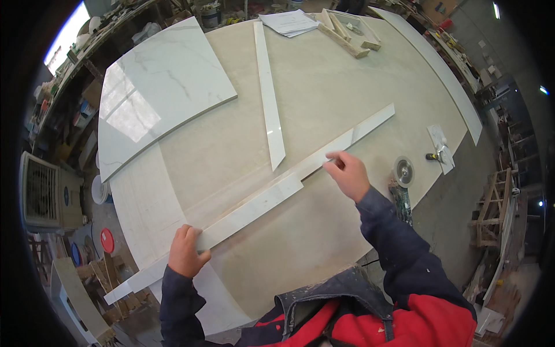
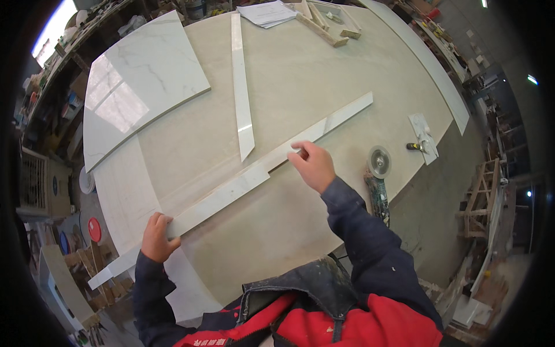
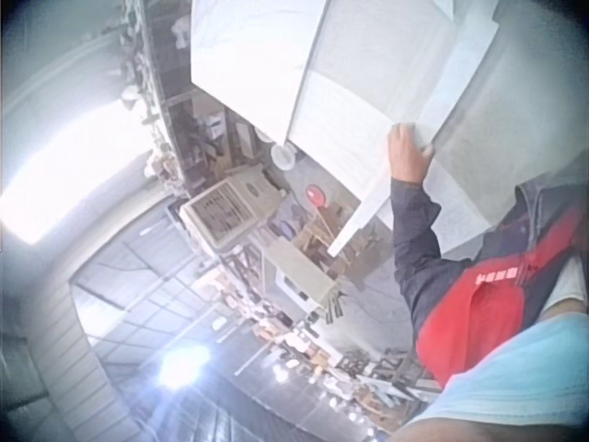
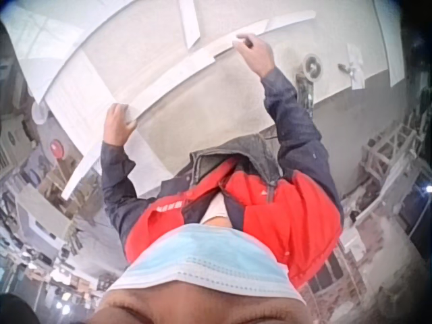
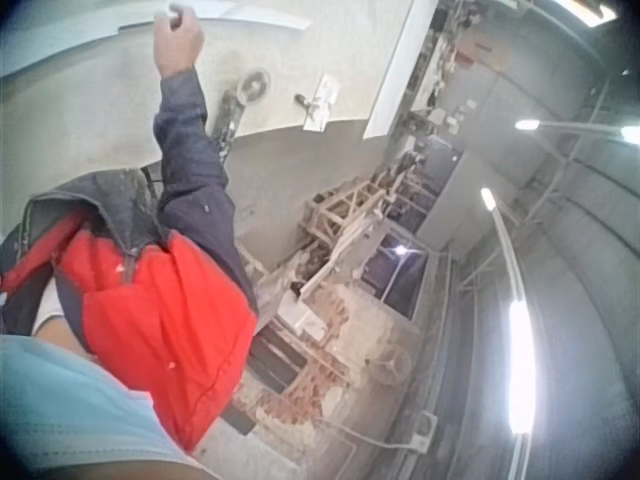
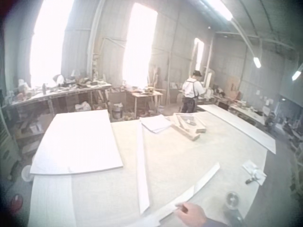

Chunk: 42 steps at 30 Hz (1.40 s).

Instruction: The person uses an angle grinder to smooth the edges of several long white plastic strips on a workbench. After grinding, the person picks up a large white sheet and a document, then flips through the pages of the document.

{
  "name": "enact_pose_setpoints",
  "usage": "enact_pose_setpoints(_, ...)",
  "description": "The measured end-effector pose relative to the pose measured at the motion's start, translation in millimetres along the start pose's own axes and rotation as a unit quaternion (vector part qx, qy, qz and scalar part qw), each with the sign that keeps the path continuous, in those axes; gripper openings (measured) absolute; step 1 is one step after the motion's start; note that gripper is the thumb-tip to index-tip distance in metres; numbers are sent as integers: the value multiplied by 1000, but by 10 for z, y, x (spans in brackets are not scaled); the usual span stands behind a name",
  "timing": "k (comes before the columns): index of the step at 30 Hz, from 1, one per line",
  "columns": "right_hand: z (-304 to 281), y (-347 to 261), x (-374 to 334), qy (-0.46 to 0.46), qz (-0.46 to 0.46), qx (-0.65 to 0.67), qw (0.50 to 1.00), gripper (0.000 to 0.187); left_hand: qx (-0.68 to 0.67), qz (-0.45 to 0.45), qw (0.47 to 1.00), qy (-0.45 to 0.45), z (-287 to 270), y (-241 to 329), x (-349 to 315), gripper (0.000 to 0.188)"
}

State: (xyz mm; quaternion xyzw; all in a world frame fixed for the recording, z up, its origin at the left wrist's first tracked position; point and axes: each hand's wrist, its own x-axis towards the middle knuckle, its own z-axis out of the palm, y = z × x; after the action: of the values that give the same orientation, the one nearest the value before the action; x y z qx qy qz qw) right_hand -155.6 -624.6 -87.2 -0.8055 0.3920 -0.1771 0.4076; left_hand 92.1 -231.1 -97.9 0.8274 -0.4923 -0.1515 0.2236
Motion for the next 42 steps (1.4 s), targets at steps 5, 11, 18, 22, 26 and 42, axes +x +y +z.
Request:
enact_pose_setpoints(5,-308,347,-919,17,75,63,995,29,25,12,1000,-2,327,12,220,45)
enact_pose_setpoints(11,-530,594,-1791,40,165,129,977,29,45,19,999,-16,443,96,464,44)
enact_pose_setpoints(18,-760,847,-2300,113,181,102,972,30,71,28,997,-28,536,116,648,45)
enact_pose_setpoints(22,-713,853,-2440,102,185,77,974,30,84,36,995,-33,559,89,677,46)
enact_pose_setpoints(26,-684,833,-2569,95,188,80,974,31,143,52,987,-59,499,126,704,54)
enact_pose_setpoints(42,-1008,964,-2993,171,207,87,959,30,98,12,991,-91,814,-221,800,51)
